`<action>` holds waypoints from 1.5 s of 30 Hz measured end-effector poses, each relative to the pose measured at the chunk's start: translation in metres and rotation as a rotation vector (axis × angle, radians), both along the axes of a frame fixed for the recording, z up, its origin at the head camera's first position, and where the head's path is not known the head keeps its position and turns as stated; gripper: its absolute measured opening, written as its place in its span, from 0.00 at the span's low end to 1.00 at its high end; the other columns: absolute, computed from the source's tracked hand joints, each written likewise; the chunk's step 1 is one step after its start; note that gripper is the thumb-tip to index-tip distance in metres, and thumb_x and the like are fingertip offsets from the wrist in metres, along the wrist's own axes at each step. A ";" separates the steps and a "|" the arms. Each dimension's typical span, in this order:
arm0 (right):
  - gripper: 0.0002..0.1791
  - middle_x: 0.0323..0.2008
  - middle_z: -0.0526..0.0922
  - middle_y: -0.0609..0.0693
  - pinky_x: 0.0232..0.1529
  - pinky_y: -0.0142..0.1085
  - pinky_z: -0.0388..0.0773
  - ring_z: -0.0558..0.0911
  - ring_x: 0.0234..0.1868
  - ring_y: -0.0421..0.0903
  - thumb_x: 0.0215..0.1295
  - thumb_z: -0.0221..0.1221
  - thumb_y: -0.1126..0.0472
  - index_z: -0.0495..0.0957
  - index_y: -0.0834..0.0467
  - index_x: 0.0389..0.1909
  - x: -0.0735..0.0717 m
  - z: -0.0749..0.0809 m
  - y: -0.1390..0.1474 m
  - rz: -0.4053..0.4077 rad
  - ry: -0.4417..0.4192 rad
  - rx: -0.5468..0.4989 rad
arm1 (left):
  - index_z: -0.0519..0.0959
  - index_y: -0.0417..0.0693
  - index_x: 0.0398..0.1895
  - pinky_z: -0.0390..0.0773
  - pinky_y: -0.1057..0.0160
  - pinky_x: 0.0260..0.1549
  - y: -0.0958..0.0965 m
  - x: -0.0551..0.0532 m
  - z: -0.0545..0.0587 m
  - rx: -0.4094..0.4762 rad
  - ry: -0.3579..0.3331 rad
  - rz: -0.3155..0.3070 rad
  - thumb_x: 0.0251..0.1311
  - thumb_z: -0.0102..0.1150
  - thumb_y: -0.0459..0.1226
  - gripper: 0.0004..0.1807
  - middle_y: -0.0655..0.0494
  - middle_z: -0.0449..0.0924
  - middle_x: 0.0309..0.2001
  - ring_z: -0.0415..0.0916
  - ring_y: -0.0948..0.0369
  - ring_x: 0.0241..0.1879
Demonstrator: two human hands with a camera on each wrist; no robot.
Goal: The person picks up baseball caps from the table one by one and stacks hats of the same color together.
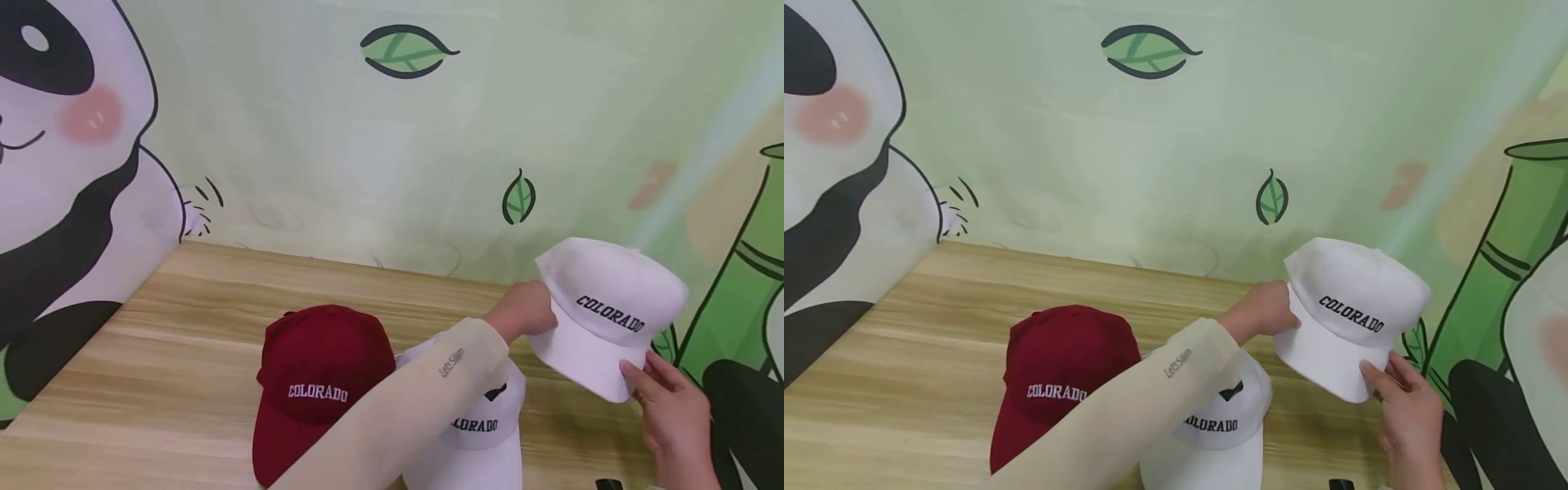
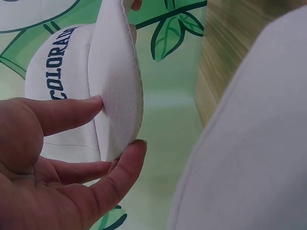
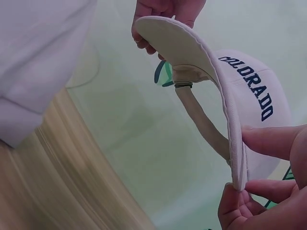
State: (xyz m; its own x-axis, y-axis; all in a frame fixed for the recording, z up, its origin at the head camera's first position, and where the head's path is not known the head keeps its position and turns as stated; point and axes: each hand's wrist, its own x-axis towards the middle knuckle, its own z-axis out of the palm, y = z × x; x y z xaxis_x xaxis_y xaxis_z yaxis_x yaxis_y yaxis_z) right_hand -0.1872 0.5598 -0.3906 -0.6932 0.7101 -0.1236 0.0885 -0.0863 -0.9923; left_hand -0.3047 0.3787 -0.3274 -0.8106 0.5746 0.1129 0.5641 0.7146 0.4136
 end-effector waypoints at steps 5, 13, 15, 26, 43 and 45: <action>0.43 0.36 0.76 0.36 0.33 0.22 0.76 0.73 0.43 0.34 0.53 0.71 0.61 0.64 0.60 0.70 0.002 0.002 -0.008 0.017 -0.011 0.013 | 0.68 0.50 0.15 0.68 0.74 0.23 -0.010 0.004 0.001 0.014 -0.005 0.005 0.56 0.62 0.40 0.16 0.62 0.75 0.24 0.71 0.66 0.25; 0.41 0.39 0.73 0.39 0.34 0.22 0.75 0.71 0.44 0.36 0.56 0.69 0.61 0.62 0.61 0.70 0.007 0.006 -0.020 0.037 -0.019 0.062 | 0.66 0.51 0.15 0.67 0.74 0.23 -0.025 0.009 0.001 0.057 -0.030 0.001 0.55 0.63 0.39 0.18 0.62 0.70 0.21 0.68 0.66 0.24; 0.41 0.40 0.72 0.40 0.33 0.22 0.75 0.71 0.44 0.36 0.57 0.68 0.61 0.62 0.61 0.70 0.008 0.007 -0.023 0.039 -0.028 0.081 | 0.66 0.51 0.15 0.67 0.75 0.23 -0.028 0.010 0.001 0.063 -0.033 0.000 0.55 0.63 0.39 0.18 0.62 0.70 0.21 0.68 0.66 0.24; 0.41 0.46 0.71 0.43 0.35 0.22 0.76 0.72 0.44 0.35 0.59 0.67 0.55 0.62 0.60 0.71 0.012 0.008 -0.040 0.078 -0.085 0.181 | 0.69 0.49 0.18 0.68 0.75 0.23 -0.051 0.017 0.000 0.120 -0.040 0.011 0.55 0.64 0.38 0.14 0.61 0.72 0.22 0.69 0.66 0.24; 0.41 0.45 0.72 0.41 0.35 0.20 0.76 0.73 0.43 0.34 0.56 0.69 0.57 0.63 0.60 0.70 0.022 0.019 -0.062 0.095 -0.050 0.192 | 0.77 0.46 0.39 0.72 0.73 0.26 -0.086 0.035 -0.002 0.345 -0.146 0.017 0.54 0.65 0.35 0.10 0.58 0.80 0.32 0.72 0.65 0.29; 0.42 0.45 0.72 0.41 0.35 0.20 0.76 0.74 0.42 0.33 0.55 0.69 0.56 0.63 0.60 0.70 0.023 0.020 -0.063 0.103 -0.058 0.197 | 0.77 0.47 0.40 0.72 0.74 0.26 -0.091 0.036 -0.003 0.358 -0.129 0.008 0.54 0.65 0.34 0.11 0.58 0.80 0.33 0.72 0.65 0.30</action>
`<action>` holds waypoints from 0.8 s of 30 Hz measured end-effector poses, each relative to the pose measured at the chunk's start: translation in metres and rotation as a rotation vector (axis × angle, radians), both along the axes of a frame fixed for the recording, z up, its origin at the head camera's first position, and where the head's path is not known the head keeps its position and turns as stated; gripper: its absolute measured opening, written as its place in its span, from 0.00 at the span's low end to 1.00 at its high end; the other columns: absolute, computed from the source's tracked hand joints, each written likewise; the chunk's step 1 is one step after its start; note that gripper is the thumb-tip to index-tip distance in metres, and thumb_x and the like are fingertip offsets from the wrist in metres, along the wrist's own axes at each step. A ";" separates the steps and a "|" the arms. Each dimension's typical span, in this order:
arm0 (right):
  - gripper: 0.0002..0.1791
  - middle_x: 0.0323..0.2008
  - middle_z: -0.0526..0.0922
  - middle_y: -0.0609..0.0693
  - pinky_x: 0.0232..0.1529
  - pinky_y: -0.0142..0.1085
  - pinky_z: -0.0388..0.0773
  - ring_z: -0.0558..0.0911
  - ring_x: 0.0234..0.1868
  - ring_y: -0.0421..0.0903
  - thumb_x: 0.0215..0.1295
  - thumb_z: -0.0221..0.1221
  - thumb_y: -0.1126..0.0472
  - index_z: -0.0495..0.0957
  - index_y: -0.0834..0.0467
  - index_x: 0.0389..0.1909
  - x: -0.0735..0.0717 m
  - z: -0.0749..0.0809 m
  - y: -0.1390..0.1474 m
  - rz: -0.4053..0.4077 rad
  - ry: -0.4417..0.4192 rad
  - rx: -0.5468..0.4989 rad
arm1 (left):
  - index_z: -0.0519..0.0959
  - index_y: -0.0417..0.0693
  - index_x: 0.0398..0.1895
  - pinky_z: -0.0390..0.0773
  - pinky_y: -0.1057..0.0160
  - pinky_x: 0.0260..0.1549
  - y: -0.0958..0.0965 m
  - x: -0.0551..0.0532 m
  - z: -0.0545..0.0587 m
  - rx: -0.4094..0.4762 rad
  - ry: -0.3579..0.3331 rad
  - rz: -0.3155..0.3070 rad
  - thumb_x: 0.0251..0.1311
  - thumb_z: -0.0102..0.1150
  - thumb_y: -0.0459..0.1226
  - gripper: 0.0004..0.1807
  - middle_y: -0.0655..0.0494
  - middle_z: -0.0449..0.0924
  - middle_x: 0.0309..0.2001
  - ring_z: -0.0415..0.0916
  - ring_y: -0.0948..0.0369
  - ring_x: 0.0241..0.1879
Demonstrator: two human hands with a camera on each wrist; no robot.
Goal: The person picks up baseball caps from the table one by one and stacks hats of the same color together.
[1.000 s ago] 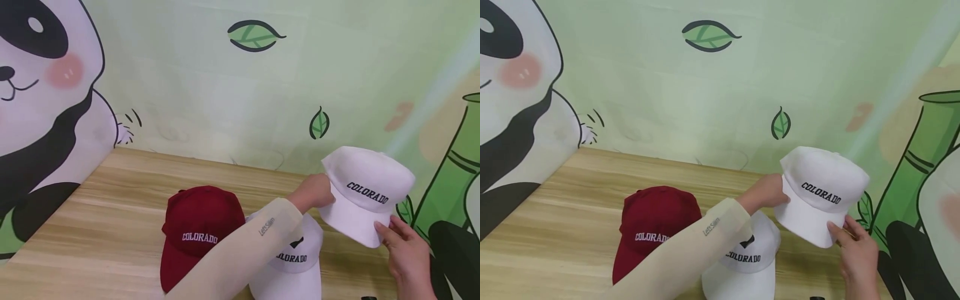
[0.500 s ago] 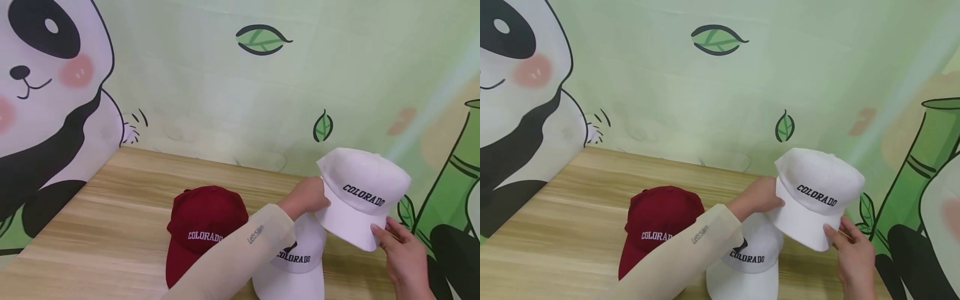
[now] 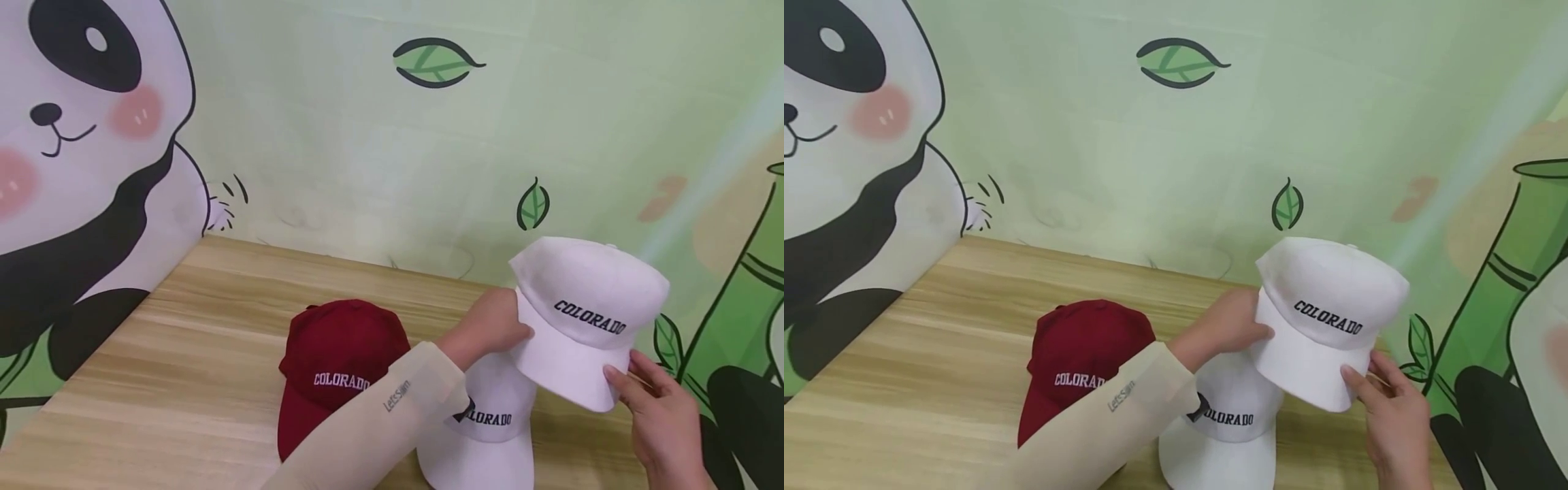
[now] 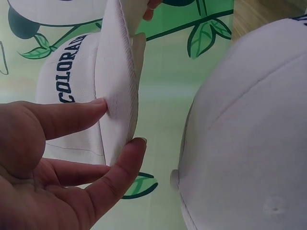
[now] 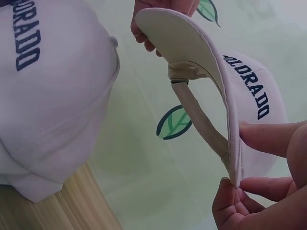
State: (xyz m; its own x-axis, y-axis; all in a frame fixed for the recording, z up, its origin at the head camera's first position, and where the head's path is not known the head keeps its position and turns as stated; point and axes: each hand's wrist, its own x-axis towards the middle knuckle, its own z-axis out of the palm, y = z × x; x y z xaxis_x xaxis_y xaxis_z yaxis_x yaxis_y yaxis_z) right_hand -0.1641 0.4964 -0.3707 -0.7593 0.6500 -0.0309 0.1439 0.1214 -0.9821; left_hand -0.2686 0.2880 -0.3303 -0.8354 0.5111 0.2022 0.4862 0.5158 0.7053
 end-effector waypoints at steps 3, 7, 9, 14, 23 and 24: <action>0.42 0.45 0.72 0.40 0.34 0.20 0.76 0.75 0.41 0.31 0.55 0.70 0.55 0.64 0.59 0.70 0.001 0.000 -0.002 0.012 -0.008 0.012 | 0.77 0.47 0.38 0.71 0.74 0.25 -0.006 0.001 -0.001 0.004 0.029 -0.009 0.54 0.65 0.34 0.10 0.58 0.80 0.33 0.72 0.65 0.29; 0.42 0.44 0.73 0.39 0.34 0.20 0.77 0.76 0.40 0.30 0.55 0.70 0.57 0.64 0.59 0.70 0.003 0.000 -0.007 0.026 0.001 0.010 | 0.77 0.47 0.36 0.72 0.73 0.25 -0.012 0.005 -0.003 0.011 0.020 -0.007 0.54 0.64 0.34 0.08 0.58 0.79 0.32 0.72 0.65 0.29; 0.41 0.44 0.73 0.39 0.34 0.20 0.77 0.76 0.40 0.31 0.54 0.70 0.58 0.65 0.58 0.69 0.003 0.000 -0.009 0.028 0.000 0.015 | 0.78 0.48 0.37 0.73 0.72 0.26 -0.015 0.007 -0.004 0.016 -0.003 0.004 0.55 0.64 0.34 0.07 0.58 0.80 0.34 0.73 0.65 0.30; 0.42 0.47 0.74 0.38 0.33 0.18 0.74 0.75 0.41 0.31 0.52 0.71 0.54 0.67 0.54 0.69 0.005 0.000 -0.015 0.022 -0.065 0.090 | 0.79 0.49 0.43 0.78 0.70 0.30 -0.024 0.014 -0.007 0.048 -0.059 0.022 0.57 0.65 0.35 0.11 0.58 0.83 0.40 0.76 0.66 0.33; 0.43 0.57 0.72 0.45 0.35 0.16 0.73 0.74 0.44 0.32 0.51 0.71 0.48 0.67 0.51 0.69 0.009 0.001 -0.026 0.066 -0.120 0.172 | 0.77 0.45 0.48 0.78 0.69 0.32 -0.045 0.020 -0.010 0.066 -0.053 0.018 0.57 0.64 0.35 0.15 0.54 0.83 0.43 0.78 0.64 0.37; 0.43 0.57 0.72 0.44 0.35 0.16 0.73 0.74 0.44 0.32 0.51 0.71 0.48 0.67 0.51 0.69 0.009 0.001 -0.028 0.071 -0.116 0.171 | 0.77 0.44 0.48 0.78 0.70 0.32 -0.047 0.021 -0.010 0.064 -0.043 0.017 0.57 0.64 0.35 0.16 0.53 0.83 0.43 0.78 0.63 0.37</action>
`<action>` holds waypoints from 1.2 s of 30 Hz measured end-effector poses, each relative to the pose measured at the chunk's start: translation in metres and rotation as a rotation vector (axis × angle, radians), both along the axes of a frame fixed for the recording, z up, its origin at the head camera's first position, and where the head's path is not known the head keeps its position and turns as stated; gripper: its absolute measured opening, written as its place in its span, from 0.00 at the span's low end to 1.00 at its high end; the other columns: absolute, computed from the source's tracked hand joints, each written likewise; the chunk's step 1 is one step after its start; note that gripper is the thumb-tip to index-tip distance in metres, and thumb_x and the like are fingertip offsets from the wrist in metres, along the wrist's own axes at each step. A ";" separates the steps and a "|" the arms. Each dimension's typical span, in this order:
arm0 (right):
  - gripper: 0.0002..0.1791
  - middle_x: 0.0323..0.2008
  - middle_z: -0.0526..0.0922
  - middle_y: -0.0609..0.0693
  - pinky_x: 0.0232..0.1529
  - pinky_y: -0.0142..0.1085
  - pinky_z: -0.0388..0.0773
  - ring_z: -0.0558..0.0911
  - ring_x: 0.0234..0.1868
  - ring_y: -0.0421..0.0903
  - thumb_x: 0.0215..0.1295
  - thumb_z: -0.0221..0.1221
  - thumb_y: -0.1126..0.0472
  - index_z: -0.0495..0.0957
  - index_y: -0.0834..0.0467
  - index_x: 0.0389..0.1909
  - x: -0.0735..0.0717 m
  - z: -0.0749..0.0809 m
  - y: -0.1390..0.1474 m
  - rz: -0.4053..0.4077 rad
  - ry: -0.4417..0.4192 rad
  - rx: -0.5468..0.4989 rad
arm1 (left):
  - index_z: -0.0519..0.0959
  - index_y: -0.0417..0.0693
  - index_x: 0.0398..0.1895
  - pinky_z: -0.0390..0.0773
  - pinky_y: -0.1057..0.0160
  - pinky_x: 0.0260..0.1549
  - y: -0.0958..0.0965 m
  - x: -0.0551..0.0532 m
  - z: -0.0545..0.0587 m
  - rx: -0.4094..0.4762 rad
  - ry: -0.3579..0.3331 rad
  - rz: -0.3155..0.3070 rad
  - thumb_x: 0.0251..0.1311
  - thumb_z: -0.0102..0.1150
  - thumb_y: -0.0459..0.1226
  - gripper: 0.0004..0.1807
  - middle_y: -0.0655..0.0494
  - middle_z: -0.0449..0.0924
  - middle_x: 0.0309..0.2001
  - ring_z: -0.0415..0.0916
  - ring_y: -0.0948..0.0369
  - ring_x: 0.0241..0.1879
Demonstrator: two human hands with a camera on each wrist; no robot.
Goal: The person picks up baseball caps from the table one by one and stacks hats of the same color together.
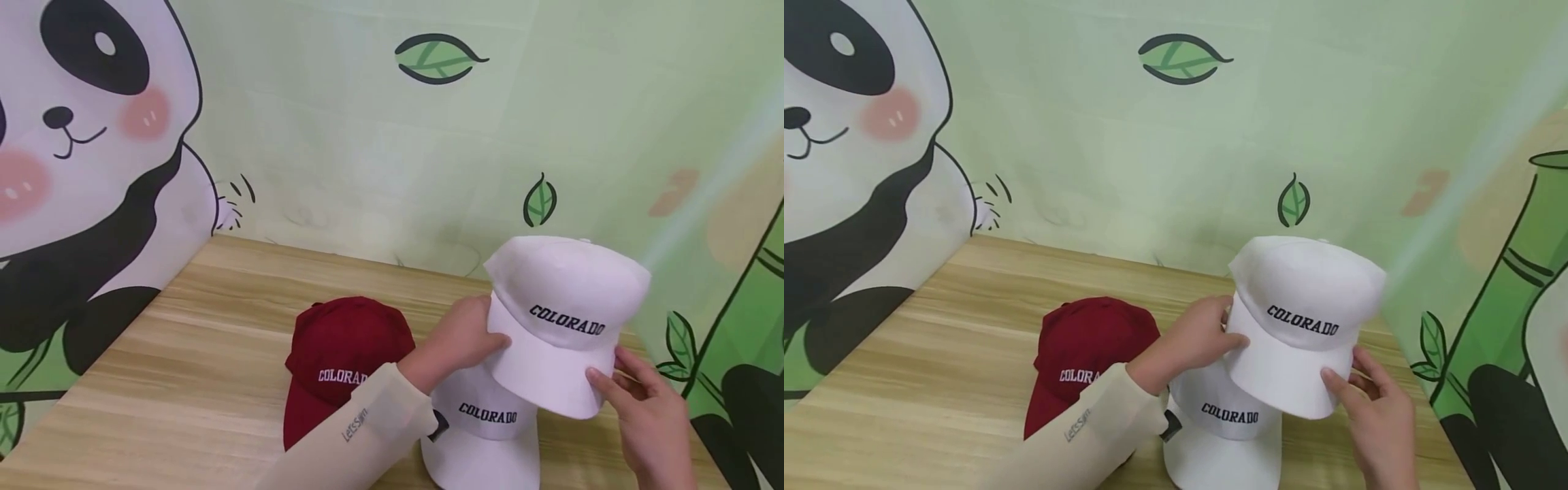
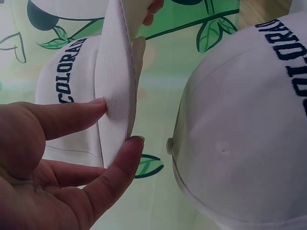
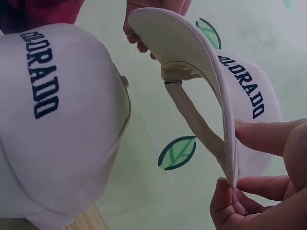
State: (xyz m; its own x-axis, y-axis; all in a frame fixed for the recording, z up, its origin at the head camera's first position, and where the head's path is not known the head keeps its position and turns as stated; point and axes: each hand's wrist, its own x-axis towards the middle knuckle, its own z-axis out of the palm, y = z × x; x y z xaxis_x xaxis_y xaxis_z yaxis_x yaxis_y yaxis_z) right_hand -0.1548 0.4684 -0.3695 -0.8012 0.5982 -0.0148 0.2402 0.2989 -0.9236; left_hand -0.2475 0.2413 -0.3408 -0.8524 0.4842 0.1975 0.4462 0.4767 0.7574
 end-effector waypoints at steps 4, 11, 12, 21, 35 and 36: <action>0.42 0.58 0.71 0.45 0.36 0.16 0.74 0.74 0.45 0.33 0.53 0.71 0.50 0.66 0.52 0.69 0.001 -0.001 -0.005 0.024 0.008 -0.001 | 0.77 0.43 0.48 0.79 0.68 0.34 -0.007 0.002 -0.003 0.014 -0.010 0.003 0.57 0.65 0.36 0.16 0.52 0.83 0.43 0.79 0.63 0.38; 0.44 0.65 0.67 0.51 0.36 0.16 0.73 0.73 0.51 0.39 0.54 0.68 0.45 0.63 0.50 0.71 0.000 0.000 -0.015 0.070 -0.053 0.040 | 0.76 0.47 0.51 0.82 0.63 0.37 -0.023 0.008 -0.007 0.042 -0.047 0.031 0.58 0.64 0.38 0.17 0.54 0.83 0.44 0.79 0.62 0.40; 0.44 0.66 0.67 0.51 0.36 0.16 0.73 0.72 0.51 0.40 0.54 0.68 0.44 0.63 0.50 0.71 0.000 0.000 -0.017 0.076 -0.062 0.041 | 0.76 0.47 0.50 0.82 0.63 0.37 -0.025 0.009 -0.008 0.047 -0.048 0.034 0.58 0.64 0.37 0.17 0.54 0.83 0.44 0.80 0.61 0.40; 0.48 0.70 0.65 0.49 0.37 0.16 0.73 0.69 0.55 0.40 0.51 0.69 0.42 0.61 0.48 0.72 0.001 0.001 -0.032 0.104 -0.100 0.017 | 0.78 0.46 0.49 0.82 0.62 0.39 -0.043 0.016 -0.013 0.087 -0.061 0.049 0.57 0.66 0.37 0.16 0.54 0.83 0.45 0.80 0.62 0.42; 0.45 0.68 0.69 0.48 0.37 0.19 0.75 0.73 0.51 0.35 0.51 0.69 0.41 0.64 0.46 0.71 0.010 0.002 -0.044 0.105 -0.096 0.079 | 0.77 0.47 0.51 0.80 0.66 0.35 -0.055 0.029 -0.017 0.099 -0.061 0.076 0.57 0.67 0.37 0.19 0.54 0.81 0.44 0.76 0.60 0.43; 0.45 0.68 0.68 0.48 0.37 0.19 0.75 0.73 0.50 0.35 0.51 0.69 0.42 0.64 0.46 0.71 0.010 0.001 -0.044 0.108 -0.094 0.068 | 0.77 0.47 0.51 0.80 0.67 0.35 -0.056 0.030 -0.017 0.098 -0.059 0.078 0.57 0.67 0.37 0.19 0.54 0.81 0.44 0.75 0.60 0.44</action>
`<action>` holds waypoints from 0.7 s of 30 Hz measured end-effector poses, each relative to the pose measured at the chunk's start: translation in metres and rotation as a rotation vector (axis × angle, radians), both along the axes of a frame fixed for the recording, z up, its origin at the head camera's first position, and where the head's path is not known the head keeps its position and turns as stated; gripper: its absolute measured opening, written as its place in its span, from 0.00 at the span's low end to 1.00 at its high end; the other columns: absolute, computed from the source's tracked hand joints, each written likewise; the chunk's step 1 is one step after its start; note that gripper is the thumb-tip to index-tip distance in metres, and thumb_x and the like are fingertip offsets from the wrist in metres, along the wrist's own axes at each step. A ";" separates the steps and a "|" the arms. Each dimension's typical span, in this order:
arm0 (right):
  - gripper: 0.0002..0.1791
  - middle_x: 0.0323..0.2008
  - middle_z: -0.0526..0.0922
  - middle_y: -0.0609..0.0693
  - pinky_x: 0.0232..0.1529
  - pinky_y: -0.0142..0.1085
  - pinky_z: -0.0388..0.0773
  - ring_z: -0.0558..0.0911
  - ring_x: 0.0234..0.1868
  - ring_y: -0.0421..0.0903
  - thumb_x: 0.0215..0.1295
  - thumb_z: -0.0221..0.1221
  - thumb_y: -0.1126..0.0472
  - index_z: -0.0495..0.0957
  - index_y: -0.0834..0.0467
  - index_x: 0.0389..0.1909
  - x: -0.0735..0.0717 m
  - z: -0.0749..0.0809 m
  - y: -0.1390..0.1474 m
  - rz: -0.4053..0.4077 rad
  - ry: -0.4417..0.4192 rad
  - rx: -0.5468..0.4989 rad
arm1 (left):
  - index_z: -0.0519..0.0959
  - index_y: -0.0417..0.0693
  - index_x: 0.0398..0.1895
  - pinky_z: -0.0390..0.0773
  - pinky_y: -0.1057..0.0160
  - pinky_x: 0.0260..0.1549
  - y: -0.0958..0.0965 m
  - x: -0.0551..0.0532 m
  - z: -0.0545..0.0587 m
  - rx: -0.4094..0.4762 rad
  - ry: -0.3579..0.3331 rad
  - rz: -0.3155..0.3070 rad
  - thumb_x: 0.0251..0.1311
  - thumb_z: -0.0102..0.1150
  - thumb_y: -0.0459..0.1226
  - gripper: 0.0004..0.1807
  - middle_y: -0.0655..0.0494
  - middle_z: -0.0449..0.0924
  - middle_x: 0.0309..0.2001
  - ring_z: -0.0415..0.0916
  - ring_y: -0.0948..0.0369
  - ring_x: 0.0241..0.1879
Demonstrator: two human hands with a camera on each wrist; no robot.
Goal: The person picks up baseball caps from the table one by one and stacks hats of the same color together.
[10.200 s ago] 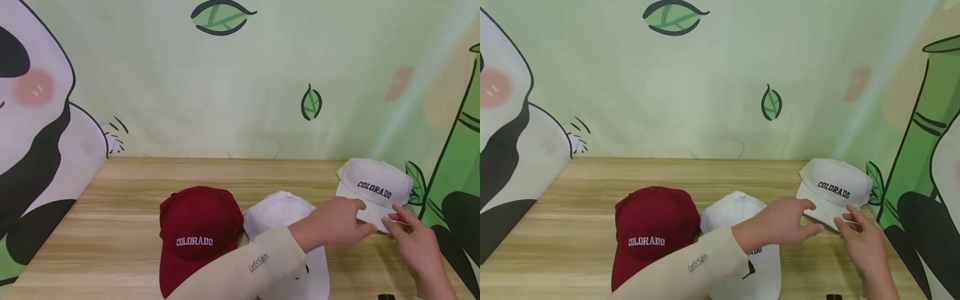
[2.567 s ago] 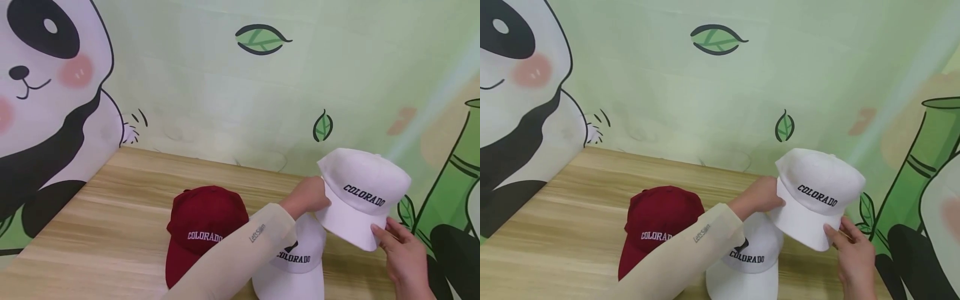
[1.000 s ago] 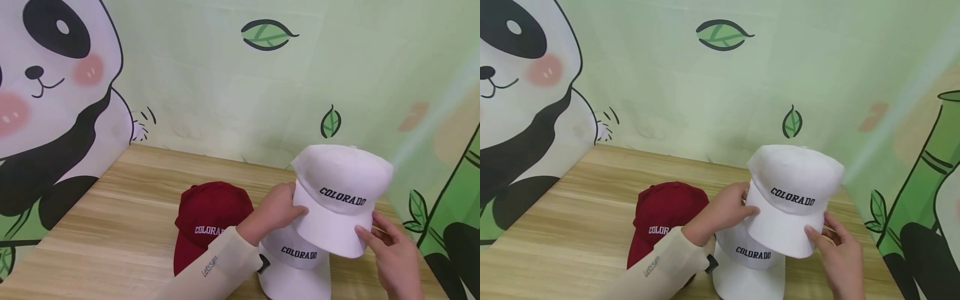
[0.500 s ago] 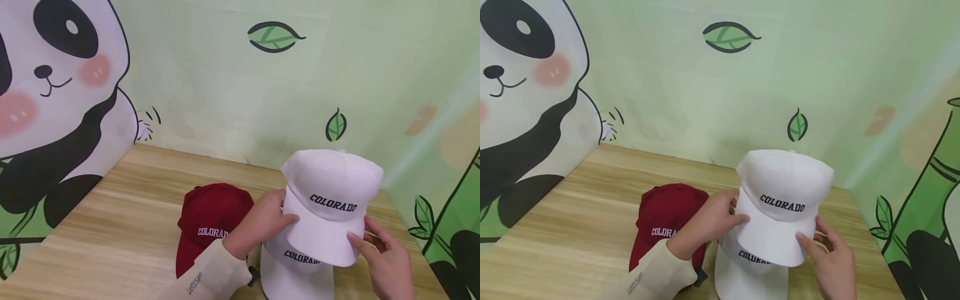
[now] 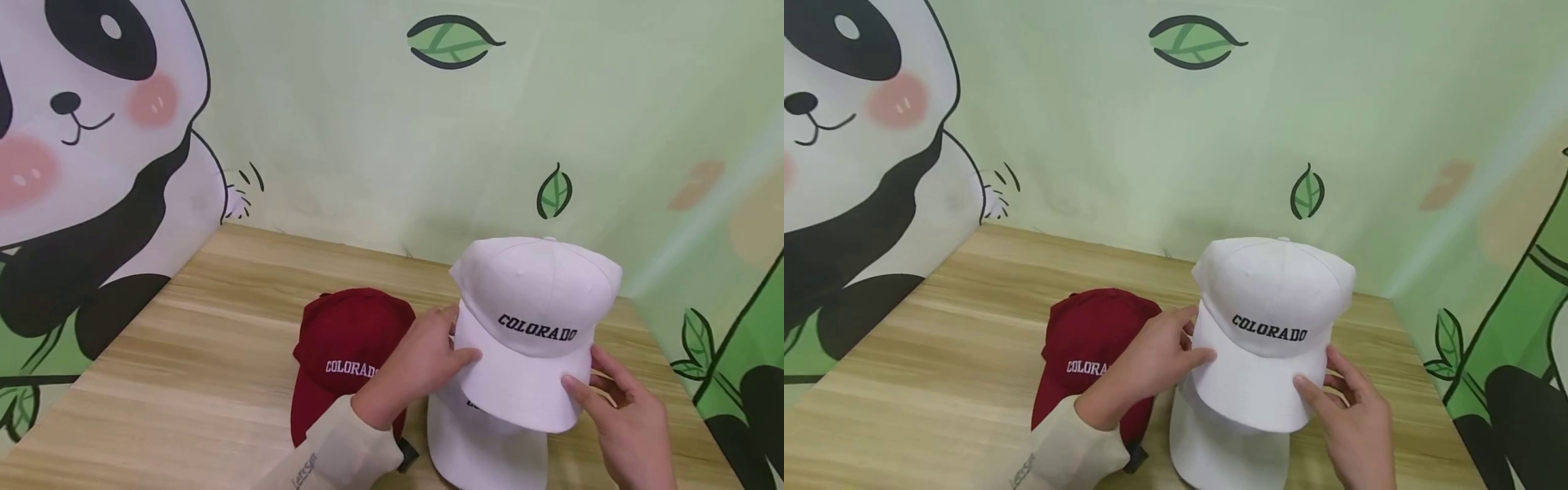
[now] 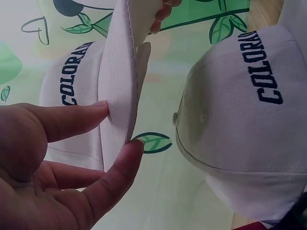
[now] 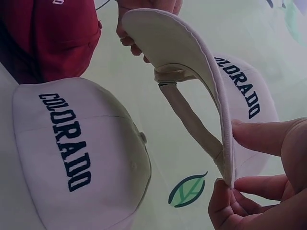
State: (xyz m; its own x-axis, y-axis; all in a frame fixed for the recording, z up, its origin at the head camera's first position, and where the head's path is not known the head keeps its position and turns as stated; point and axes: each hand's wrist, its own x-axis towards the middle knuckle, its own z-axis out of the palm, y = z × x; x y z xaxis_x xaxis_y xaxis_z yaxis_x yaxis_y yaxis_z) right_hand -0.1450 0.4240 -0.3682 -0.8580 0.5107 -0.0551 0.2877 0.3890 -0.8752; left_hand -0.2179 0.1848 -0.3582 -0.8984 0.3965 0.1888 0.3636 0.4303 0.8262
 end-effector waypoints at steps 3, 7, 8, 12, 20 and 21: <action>0.45 0.68 0.68 0.48 0.38 0.18 0.76 0.73 0.50 0.34 0.51 0.70 0.43 0.64 0.47 0.71 0.001 -0.002 -0.002 0.010 0.001 -0.022 | 0.76 0.47 0.52 0.79 0.67 0.36 -0.003 0.002 -0.002 0.002 -0.008 0.007 0.57 0.67 0.37 0.19 0.54 0.80 0.43 0.74 0.60 0.45; 0.45 0.66 0.69 0.47 0.39 0.19 0.76 0.74 0.48 0.33 0.50 0.71 0.47 0.65 0.49 0.70 0.002 -0.006 -0.004 0.027 0.029 -0.078 | 0.76 0.46 0.53 0.79 0.67 0.37 -0.006 0.004 -0.006 0.012 -0.014 0.010 0.57 0.66 0.38 0.20 0.54 0.79 0.43 0.73 0.59 0.45; 0.45 0.65 0.69 0.46 0.39 0.19 0.76 0.74 0.48 0.32 0.50 0.72 0.48 0.65 0.50 0.70 0.002 -0.007 -0.004 0.032 0.035 -0.087 | 0.76 0.46 0.53 0.79 0.67 0.37 -0.007 0.004 -0.007 0.016 -0.014 0.008 0.57 0.66 0.38 0.20 0.54 0.79 0.43 0.74 0.59 0.45; 0.44 0.64 0.69 0.46 0.39 0.19 0.77 0.75 0.47 0.30 0.51 0.72 0.50 0.65 0.52 0.70 0.004 -0.011 -0.006 0.056 0.048 -0.099 | 0.75 0.45 0.55 0.80 0.66 0.38 -0.010 0.006 -0.013 0.017 -0.005 0.008 0.58 0.66 0.38 0.22 0.52 0.77 0.43 0.74 0.58 0.46; 0.46 0.67 0.67 0.46 0.41 0.19 0.76 0.75 0.47 0.30 0.50 0.72 0.47 0.64 0.50 0.71 0.005 -0.018 -0.009 0.074 -0.020 -0.092 | 0.71 0.44 0.62 0.80 0.66 0.40 -0.014 0.015 -0.025 -0.020 -0.011 0.031 0.60 0.64 0.39 0.27 0.52 0.76 0.45 0.71 0.59 0.47; 0.46 0.67 0.67 0.47 0.41 0.19 0.76 0.75 0.47 0.30 0.50 0.72 0.46 0.64 0.49 0.71 0.005 -0.020 -0.009 0.077 -0.028 -0.093 | 0.72 0.44 0.62 0.79 0.66 0.40 -0.014 0.016 -0.026 -0.027 -0.006 0.034 0.60 0.64 0.40 0.27 0.53 0.76 0.43 0.71 0.60 0.46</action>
